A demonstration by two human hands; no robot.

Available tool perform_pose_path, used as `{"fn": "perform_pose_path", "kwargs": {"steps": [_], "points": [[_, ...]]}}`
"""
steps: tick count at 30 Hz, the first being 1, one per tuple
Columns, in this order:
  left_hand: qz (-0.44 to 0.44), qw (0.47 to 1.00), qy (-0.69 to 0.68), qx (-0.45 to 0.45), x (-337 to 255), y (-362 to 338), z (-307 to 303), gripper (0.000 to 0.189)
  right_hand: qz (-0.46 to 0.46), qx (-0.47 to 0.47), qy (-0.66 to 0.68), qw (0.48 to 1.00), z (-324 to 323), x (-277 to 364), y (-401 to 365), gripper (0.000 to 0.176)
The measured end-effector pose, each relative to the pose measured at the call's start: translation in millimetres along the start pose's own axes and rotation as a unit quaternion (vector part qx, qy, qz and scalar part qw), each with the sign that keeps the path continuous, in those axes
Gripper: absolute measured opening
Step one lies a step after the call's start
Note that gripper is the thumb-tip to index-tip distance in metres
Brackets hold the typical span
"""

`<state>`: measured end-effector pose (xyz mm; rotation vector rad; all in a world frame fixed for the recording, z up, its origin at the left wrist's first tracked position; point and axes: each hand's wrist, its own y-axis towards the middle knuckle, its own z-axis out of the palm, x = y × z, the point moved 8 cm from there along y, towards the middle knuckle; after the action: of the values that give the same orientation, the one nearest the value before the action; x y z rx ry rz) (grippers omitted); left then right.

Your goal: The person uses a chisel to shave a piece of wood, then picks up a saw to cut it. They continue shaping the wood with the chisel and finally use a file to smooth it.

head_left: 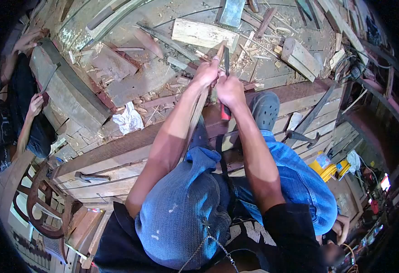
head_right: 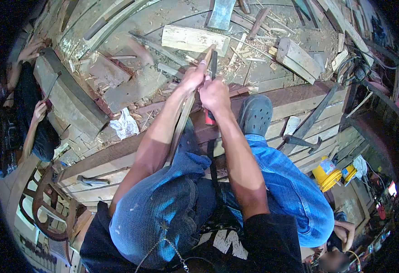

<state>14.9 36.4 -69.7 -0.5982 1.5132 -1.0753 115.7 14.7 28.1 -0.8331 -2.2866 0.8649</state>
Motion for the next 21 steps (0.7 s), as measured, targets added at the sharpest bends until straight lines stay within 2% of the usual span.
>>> {"fn": "perform_pose_path", "kwargs": {"steps": [2,3,5,7,9,13,15,17,19,21], "points": [[0.002,1.0,-0.01,0.008,0,0,2,0.057,0.032,0.045,0.058,0.997,1,-3,-6,0.049],[0.015,1.0,-0.01,0.012,-6,7,2,0.057,0.026,0.033,0.059,0.997,-6,4,-1,0.049],[0.009,1.0,-0.019,0.02,-4,4,3,0.055,0.055,0.098,0.09,0.99,-7,10,-6,0.048],[0.018,1.0,-0.021,0.01,3,13,2,0.057,0.044,0.097,0.08,0.991,-7,11,-2,0.047],[0.037,0.999,-0.027,-0.005,9,20,3,0.06,-0.02,0.047,-0.003,0.999,-16,19,2,0.048],[0.071,0.996,0.057,-0.017,6,16,-2,0.062,0.045,0.091,0.048,0.994,-13,3,-1,0.047],[0.004,0.994,0.107,-0.007,0,3,-4,0.064,0.021,0.099,0.024,0.995,-9,3,2,0.046],[-0.011,0.997,0.076,0.006,-4,3,-5,0.066,0.012,0.128,0.017,0.992,-16,12,-1,0.041],[0.088,0.994,0.068,-0.016,-12,11,-12,0.057,-0.013,0.077,0.046,0.996,-24,23,-4,0.041],[0.059,0.996,0.066,-0.024,-2,16,-16,0.057,0.0,0.102,0.061,0.993,-20,27,-1,0.041]]}}
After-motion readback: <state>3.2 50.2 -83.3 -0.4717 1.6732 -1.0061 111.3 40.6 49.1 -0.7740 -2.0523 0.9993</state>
